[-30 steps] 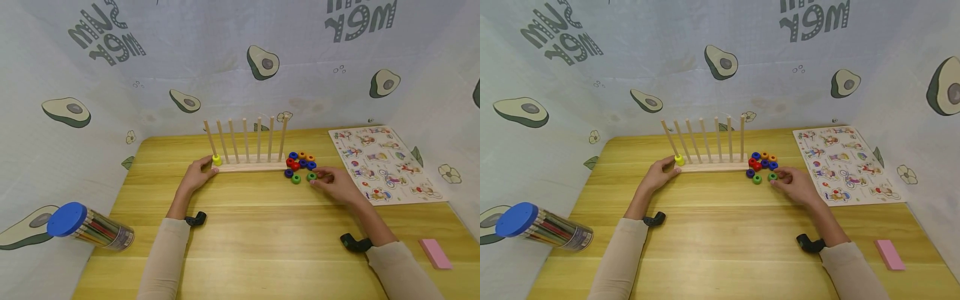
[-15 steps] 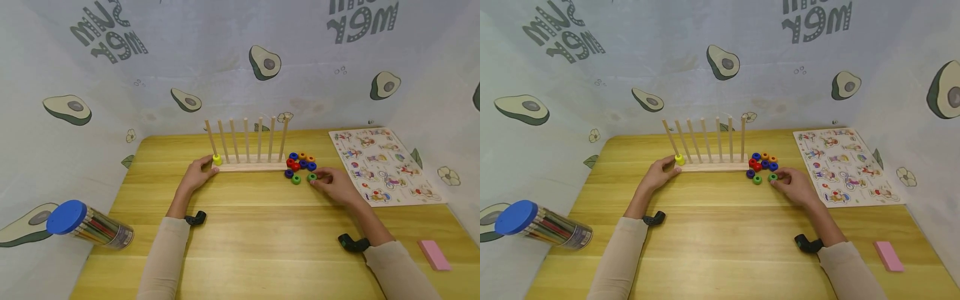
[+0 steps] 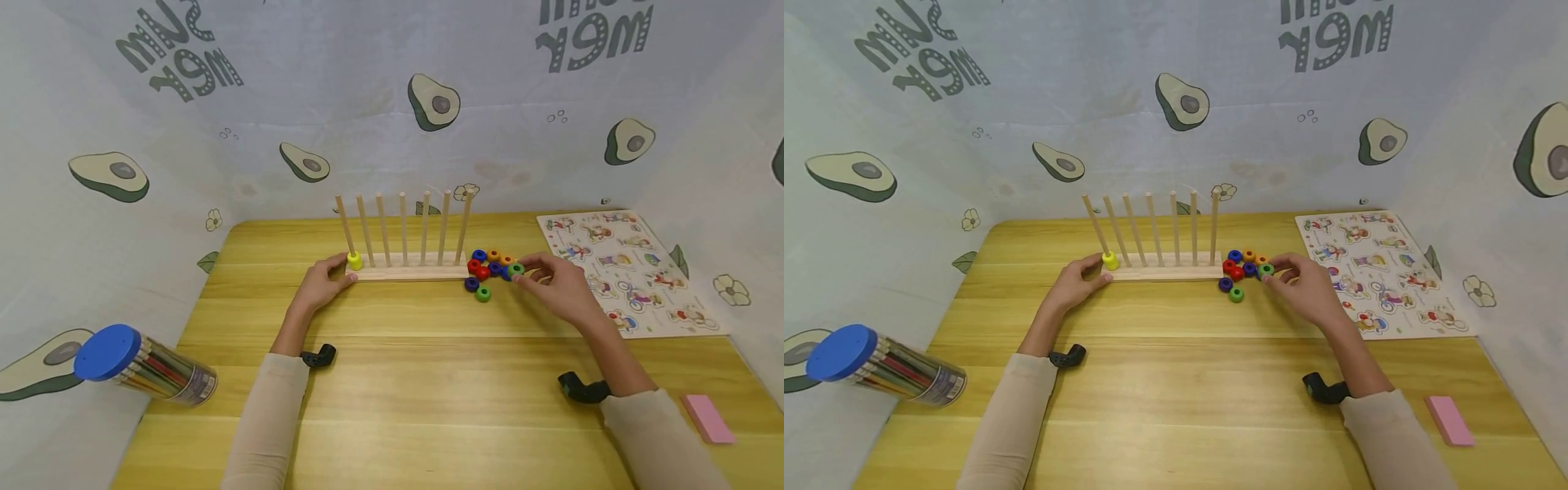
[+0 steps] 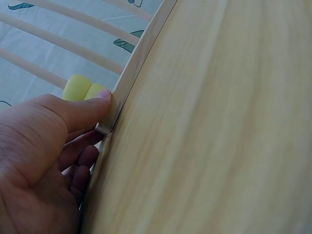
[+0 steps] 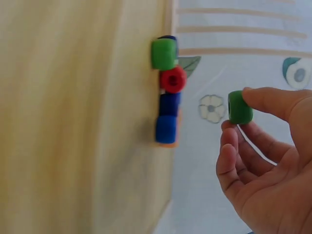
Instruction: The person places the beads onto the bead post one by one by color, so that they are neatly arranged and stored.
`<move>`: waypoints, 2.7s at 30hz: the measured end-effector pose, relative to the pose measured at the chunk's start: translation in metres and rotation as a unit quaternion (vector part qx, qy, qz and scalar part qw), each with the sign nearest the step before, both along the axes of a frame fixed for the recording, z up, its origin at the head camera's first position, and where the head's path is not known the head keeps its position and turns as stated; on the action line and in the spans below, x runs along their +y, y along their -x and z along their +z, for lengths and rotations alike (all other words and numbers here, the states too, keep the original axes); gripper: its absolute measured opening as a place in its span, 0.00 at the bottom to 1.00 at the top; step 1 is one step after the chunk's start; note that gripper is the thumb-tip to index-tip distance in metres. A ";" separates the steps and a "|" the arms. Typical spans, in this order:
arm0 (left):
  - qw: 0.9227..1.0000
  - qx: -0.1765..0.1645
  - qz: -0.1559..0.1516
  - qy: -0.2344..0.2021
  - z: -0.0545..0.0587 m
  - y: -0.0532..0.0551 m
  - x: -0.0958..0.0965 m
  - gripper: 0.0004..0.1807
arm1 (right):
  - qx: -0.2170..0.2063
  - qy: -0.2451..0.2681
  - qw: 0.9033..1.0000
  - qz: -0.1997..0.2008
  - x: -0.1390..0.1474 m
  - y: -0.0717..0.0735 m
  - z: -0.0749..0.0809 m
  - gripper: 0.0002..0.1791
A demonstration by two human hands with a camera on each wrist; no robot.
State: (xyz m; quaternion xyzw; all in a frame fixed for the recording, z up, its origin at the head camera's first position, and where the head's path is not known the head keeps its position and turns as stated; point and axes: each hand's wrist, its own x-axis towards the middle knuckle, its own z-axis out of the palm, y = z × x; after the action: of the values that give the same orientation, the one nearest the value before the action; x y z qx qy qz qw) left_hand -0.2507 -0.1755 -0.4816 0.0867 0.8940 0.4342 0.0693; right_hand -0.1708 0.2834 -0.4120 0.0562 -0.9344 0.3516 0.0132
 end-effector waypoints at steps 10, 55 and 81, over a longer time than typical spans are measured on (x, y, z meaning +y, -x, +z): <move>1.000 -0.001 0.001 -0.001 0.000 0.001 0.000 0.35 | 0.069 0.022 0.997 0.017 -0.033 0.010 0.052 0.22; 1.000 0.010 -0.012 0.004 0.000 0.003 -0.001 0.34 | 0.095 0.046 0.979 0.175 -0.229 0.099 0.112 0.18; 1.000 0.003 -0.004 0.003 0.000 0.001 0.000 0.35 | 0.131 0.063 0.977 0.155 -0.192 0.077 0.116 0.21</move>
State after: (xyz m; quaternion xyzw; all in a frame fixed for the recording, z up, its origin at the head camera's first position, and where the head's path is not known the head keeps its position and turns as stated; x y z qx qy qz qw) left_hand -0.2519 -0.1756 -0.4813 0.0915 0.8953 0.4305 0.0684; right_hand -0.2478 0.0916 -0.2960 0.2446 -0.8805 0.3971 0.0848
